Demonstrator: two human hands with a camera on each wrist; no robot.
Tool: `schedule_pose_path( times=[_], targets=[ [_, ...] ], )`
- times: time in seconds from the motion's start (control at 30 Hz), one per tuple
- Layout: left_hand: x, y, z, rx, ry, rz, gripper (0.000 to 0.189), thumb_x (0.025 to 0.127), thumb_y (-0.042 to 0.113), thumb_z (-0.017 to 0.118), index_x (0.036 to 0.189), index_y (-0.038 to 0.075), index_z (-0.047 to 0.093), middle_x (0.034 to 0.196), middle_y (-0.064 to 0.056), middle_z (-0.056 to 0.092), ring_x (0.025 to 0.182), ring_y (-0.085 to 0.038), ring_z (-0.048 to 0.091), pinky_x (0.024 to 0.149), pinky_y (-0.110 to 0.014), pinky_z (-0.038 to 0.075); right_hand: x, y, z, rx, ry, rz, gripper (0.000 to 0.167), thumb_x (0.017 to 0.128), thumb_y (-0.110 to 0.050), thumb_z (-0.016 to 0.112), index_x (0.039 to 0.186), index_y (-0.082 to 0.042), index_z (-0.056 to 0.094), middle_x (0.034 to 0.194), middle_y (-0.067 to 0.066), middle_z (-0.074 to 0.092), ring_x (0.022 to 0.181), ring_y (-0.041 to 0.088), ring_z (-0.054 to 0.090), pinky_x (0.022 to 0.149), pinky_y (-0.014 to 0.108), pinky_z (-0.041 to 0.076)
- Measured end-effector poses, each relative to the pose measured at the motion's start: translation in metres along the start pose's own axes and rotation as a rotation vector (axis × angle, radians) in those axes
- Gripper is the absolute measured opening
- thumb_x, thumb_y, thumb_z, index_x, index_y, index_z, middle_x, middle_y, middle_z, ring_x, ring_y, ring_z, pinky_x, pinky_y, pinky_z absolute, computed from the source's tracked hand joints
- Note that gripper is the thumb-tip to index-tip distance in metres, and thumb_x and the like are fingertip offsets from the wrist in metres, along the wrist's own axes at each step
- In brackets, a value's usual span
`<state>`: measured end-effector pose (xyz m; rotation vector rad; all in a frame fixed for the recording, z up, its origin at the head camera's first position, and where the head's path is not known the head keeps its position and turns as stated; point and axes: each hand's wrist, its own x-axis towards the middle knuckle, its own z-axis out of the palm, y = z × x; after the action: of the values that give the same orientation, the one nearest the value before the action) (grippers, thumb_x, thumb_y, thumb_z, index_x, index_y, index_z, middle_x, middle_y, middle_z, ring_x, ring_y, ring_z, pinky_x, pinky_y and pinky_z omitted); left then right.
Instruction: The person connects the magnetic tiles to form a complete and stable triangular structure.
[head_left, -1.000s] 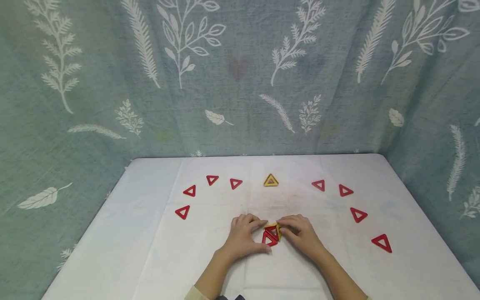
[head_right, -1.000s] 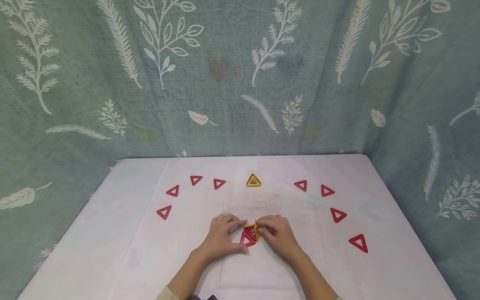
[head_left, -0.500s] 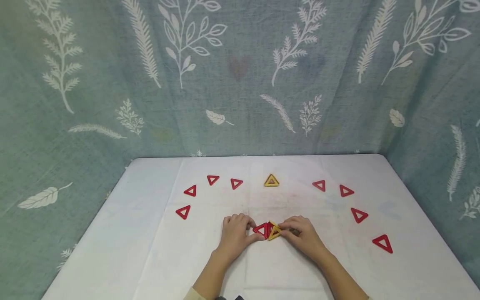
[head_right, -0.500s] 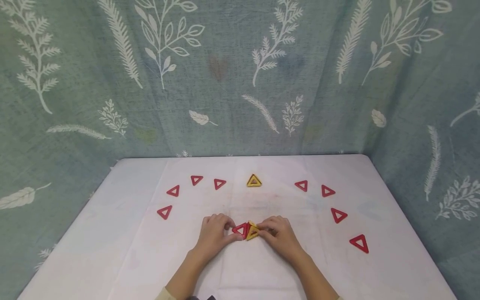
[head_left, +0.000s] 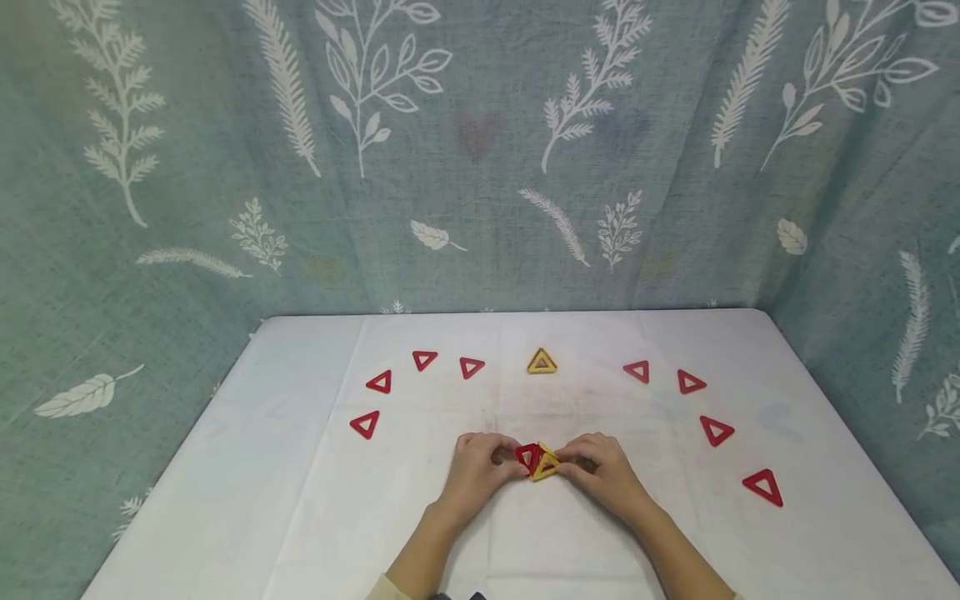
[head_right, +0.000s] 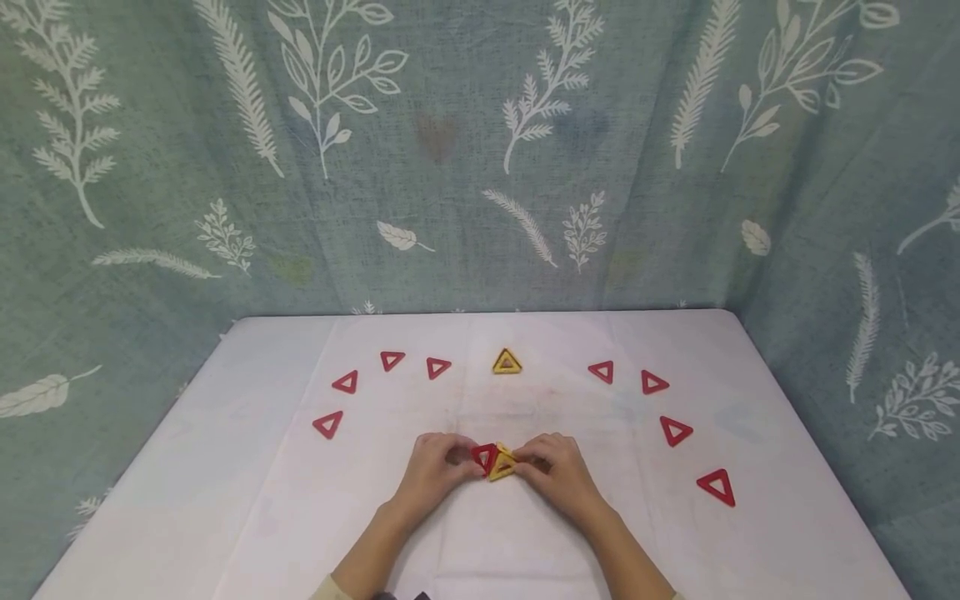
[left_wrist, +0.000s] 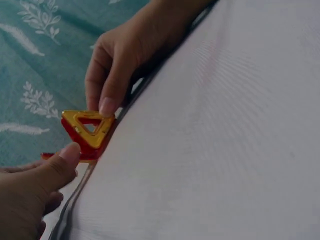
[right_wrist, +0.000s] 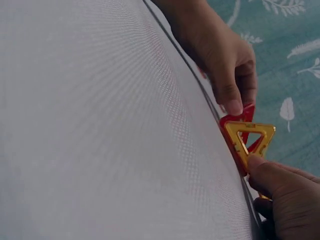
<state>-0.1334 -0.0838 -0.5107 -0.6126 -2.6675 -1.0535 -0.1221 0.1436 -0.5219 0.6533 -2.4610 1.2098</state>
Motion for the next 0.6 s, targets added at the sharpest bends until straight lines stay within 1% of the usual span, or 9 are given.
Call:
schedule_pose_path(
  times=[0.07, 0.13, 0.3, 0.47, 0.6],
  targets=[
    [0.0001, 0.0011, 0.0015, -0.022, 0.030, 0.037, 0.030, 0.069, 0.032, 0.080, 0.093, 0.017, 0.070, 0.082, 0.010, 0.069, 0.074, -0.002, 0.054, 0.089, -0.036, 0.034, 0.0001, 0.0009, 0.0003, -0.009, 0.010, -0.017, 0.021, 0.070, -0.019, 0.082, 0.090, -0.018, 0.074, 0.085, -0.014, 0.068, 0.080, 0.002, 0.054, 0.077, 0.029, 0.038],
    [-0.0002, 0.0016, 0.0026, -0.027, 0.058, 0.089, 0.030, 0.070, 0.031, 0.080, 0.094, 0.017, 0.070, 0.083, 0.011, 0.070, 0.075, -0.003, 0.055, 0.089, -0.034, 0.036, 0.0001, 0.0024, 0.0011, -0.016, 0.023, -0.042, 0.021, 0.069, -0.019, 0.082, 0.089, -0.018, 0.074, 0.084, -0.013, 0.069, 0.079, 0.003, 0.054, 0.076, 0.028, 0.038],
    [-0.0007, 0.0000, 0.0048, 0.006, 0.122, 0.245, 0.026, 0.069, 0.028, 0.080, 0.092, 0.018, 0.071, 0.083, 0.011, 0.070, 0.078, -0.004, 0.060, 0.087, -0.034, 0.038, -0.0003, 0.0027, 0.0021, -0.026, 0.044, -0.058, 0.021, 0.068, -0.017, 0.083, 0.087, -0.018, 0.075, 0.083, -0.012, 0.069, 0.077, 0.003, 0.055, 0.076, 0.028, 0.037],
    [-0.0021, 0.0000, 0.0051, 0.057, 0.138, 0.351, 0.020, 0.072, 0.027, 0.077, 0.090, 0.019, 0.073, 0.087, 0.010, 0.072, 0.080, -0.004, 0.062, 0.086, -0.035, 0.039, -0.0010, 0.0002, 0.0026, -0.019, 0.058, -0.066, 0.020, 0.068, -0.016, 0.083, 0.086, -0.017, 0.075, 0.082, -0.012, 0.070, 0.075, 0.004, 0.057, 0.074, 0.028, 0.038],
    [-0.0027, -0.0007, 0.0061, 0.124, 0.140, 0.400, 0.027, 0.071, 0.030, 0.078, 0.095, 0.018, 0.074, 0.089, 0.009, 0.073, 0.077, -0.004, 0.060, 0.087, -0.035, 0.040, -0.0021, 0.0006, 0.0040, -0.018, 0.067, -0.072, 0.021, 0.067, -0.015, 0.083, 0.086, -0.016, 0.075, 0.080, -0.012, 0.070, 0.074, 0.004, 0.057, 0.073, 0.026, 0.038]
  ],
)
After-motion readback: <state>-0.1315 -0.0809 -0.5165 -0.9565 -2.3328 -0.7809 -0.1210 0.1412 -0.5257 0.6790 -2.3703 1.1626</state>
